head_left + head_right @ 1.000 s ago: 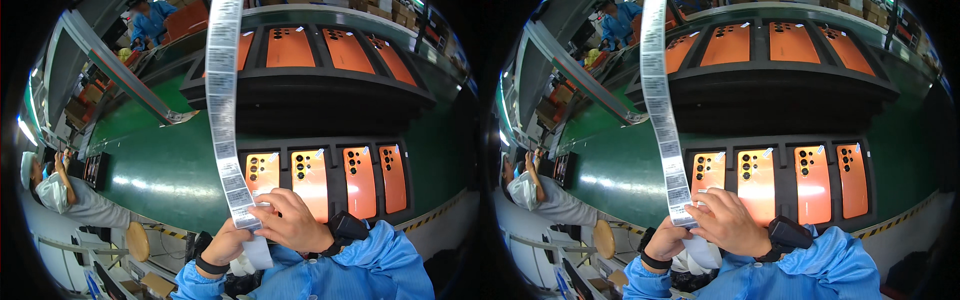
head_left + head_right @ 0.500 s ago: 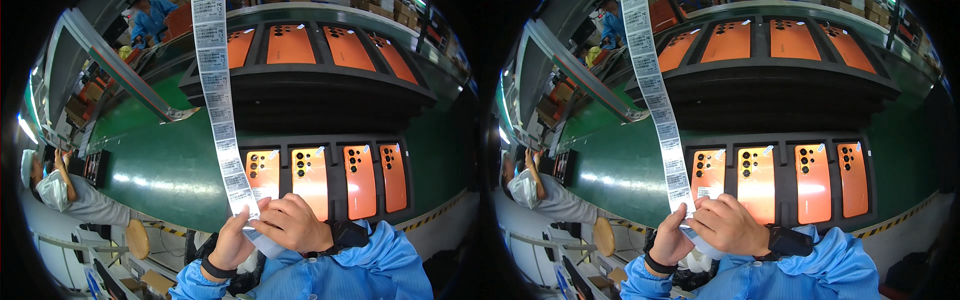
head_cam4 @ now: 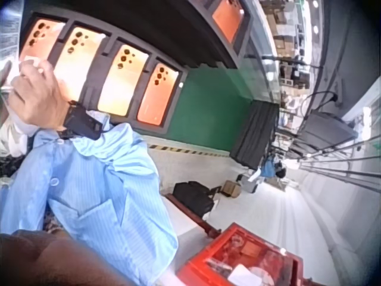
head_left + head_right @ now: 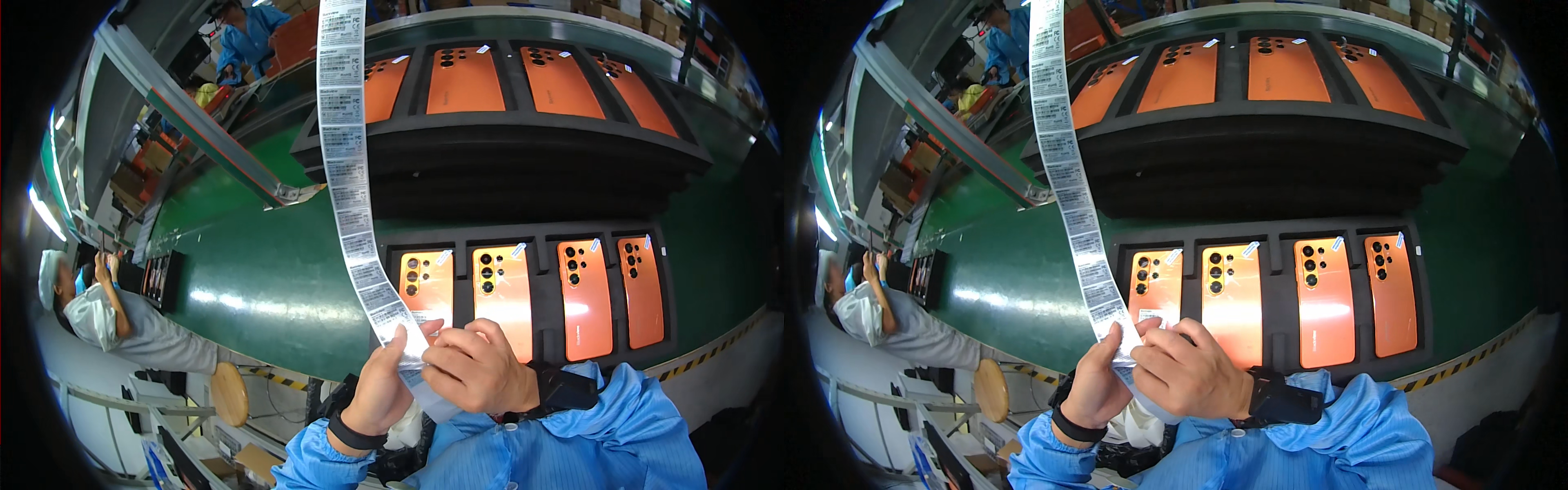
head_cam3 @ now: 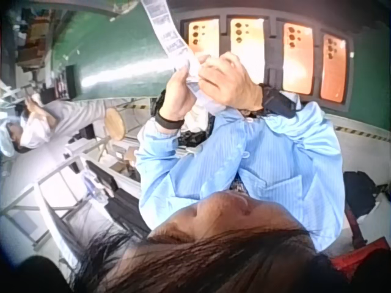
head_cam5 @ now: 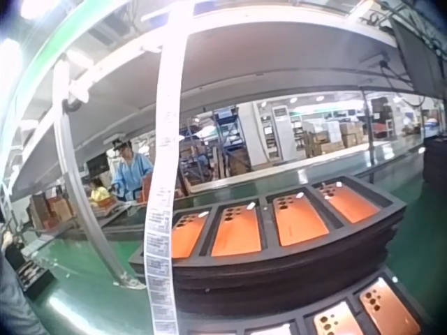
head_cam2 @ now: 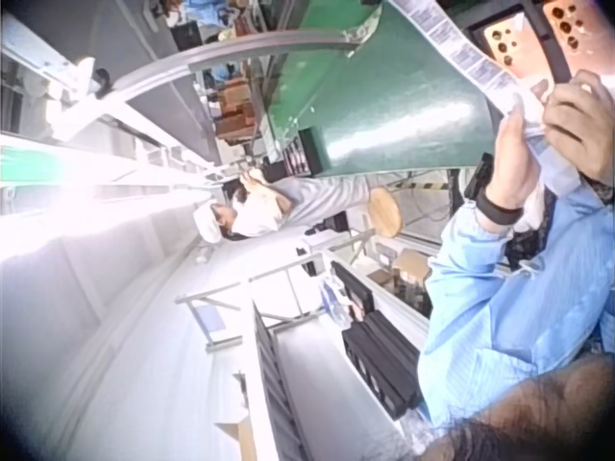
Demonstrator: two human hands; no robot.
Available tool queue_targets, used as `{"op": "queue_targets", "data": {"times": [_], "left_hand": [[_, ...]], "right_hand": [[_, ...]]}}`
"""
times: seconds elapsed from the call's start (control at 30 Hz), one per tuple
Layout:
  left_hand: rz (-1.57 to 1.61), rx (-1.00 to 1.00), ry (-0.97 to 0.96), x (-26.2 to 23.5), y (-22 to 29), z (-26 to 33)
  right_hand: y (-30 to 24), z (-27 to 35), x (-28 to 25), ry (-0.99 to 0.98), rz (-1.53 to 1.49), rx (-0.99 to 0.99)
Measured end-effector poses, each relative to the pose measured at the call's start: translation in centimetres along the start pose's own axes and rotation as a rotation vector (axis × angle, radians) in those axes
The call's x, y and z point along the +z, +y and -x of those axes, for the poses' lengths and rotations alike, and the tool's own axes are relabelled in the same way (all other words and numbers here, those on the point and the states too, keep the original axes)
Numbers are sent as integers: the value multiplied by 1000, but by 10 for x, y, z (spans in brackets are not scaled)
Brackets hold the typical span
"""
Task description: The recorder is applying small serial or compliance labels to the back of orange smartphones on an assembly line conveyor belt.
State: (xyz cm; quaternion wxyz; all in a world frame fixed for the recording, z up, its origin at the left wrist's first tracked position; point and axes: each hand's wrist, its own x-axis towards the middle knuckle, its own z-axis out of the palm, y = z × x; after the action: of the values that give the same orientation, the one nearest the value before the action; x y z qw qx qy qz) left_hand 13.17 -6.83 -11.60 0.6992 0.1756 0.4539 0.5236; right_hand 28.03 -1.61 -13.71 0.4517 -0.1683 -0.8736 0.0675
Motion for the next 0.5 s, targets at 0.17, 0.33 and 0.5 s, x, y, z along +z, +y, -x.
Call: {"op": "queue_targets", "data": {"times": [0.17,0.33,0.5], "left_hand": [[-88,6,-61,5,20,-8],[-214,248,-111,23,55,-35],[-873,321,-189,50,48,-82]], "right_hand": [[4,-1,-22,42,-111,12],[24,5,-71,163,-242,164],[54,9,-120,244,36,185]]}}
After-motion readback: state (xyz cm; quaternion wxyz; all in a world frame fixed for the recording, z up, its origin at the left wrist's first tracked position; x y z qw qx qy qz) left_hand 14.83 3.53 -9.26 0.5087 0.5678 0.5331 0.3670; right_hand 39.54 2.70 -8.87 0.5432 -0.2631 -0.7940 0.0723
